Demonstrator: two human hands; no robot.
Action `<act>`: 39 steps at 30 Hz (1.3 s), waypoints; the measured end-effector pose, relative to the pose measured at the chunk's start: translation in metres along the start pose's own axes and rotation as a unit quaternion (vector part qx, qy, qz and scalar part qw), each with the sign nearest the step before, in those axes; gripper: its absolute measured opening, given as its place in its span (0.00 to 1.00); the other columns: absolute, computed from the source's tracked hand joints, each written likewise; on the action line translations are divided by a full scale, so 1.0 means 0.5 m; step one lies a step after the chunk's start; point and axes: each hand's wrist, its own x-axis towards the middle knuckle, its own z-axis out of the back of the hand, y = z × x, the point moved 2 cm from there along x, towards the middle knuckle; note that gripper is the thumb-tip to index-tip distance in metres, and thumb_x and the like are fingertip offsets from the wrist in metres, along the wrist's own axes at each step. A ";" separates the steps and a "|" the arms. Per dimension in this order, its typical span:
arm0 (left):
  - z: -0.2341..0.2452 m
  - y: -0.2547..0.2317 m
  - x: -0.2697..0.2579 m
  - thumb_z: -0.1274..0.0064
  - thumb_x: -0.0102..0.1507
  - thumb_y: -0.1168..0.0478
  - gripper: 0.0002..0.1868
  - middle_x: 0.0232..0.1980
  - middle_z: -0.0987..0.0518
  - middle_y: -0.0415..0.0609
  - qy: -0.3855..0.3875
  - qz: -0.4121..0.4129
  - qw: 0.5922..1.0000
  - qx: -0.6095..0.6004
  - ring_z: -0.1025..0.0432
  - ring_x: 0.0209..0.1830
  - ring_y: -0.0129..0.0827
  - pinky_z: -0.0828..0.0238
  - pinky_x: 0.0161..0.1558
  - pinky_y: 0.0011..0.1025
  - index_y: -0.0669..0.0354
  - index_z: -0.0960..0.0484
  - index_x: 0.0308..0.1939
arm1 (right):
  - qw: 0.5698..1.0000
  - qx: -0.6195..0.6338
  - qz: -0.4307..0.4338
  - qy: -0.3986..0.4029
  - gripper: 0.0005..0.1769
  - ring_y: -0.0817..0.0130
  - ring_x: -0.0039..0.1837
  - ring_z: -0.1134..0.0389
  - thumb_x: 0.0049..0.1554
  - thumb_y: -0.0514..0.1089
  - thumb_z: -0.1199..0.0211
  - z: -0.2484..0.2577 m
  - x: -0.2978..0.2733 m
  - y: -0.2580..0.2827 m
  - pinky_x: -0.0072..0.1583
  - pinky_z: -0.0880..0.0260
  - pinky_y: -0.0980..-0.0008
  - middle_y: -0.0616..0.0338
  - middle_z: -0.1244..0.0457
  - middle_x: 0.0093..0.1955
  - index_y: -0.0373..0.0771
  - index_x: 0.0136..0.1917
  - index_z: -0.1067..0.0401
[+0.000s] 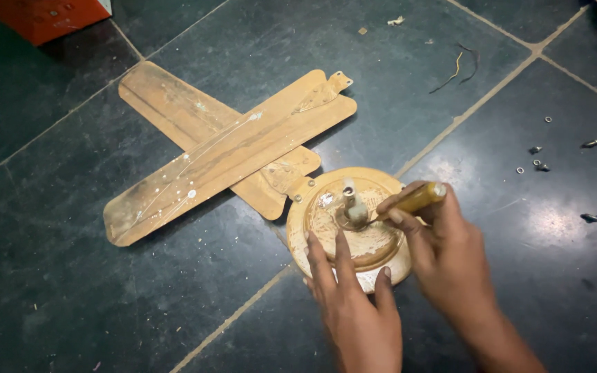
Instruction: The person assembles a ceiling fan on the floor by attaching two wooden blades to the motor housing using a screwdriver, screws, and washers. The third blade remains detached on the floor.
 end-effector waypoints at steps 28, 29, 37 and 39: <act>0.024 0.023 0.013 0.45 0.56 0.72 0.30 0.72 0.30 0.57 -0.237 0.072 0.952 -0.180 0.36 0.74 0.49 0.35 0.69 0.43 0.57 0.23 0.64 | 0.974 0.064 0.058 -0.210 0.14 0.50 0.65 0.27 0.71 0.23 0.45 0.095 -0.059 -0.026 0.66 0.23 0.61 0.31 0.35 0.59 0.28 0.60 0.49; 0.016 0.032 0.010 0.44 0.56 0.71 0.28 0.71 0.29 0.58 -0.253 0.064 0.953 -0.151 0.36 0.75 0.51 0.36 0.69 0.45 0.57 0.22 0.63 | 0.972 0.071 0.053 -0.215 0.14 0.50 0.65 0.27 0.70 0.23 0.44 0.096 -0.056 -0.029 0.66 0.23 0.61 0.31 0.35 0.58 0.28 0.59 0.48; -0.046 0.108 0.022 0.46 0.58 0.58 0.26 0.67 0.29 0.57 -0.258 -0.063 0.962 0.057 0.45 0.77 0.64 0.53 0.75 0.64 0.58 0.23 0.61 | 0.983 0.023 -0.032 -0.177 0.08 0.52 0.63 0.27 0.64 0.25 0.44 0.118 -0.001 -0.056 0.64 0.26 0.61 0.34 0.33 0.54 0.28 0.54 0.41; -0.052 0.124 0.027 0.46 0.58 0.57 0.26 0.66 0.29 0.57 -0.251 -0.073 0.963 0.070 0.44 0.76 0.62 0.54 0.76 0.64 0.57 0.23 0.61 | 0.985 0.013 -0.054 -0.161 0.06 0.55 0.62 0.27 0.62 0.26 0.43 0.121 0.011 -0.057 0.61 0.26 0.63 0.37 0.32 0.53 0.28 0.51 0.38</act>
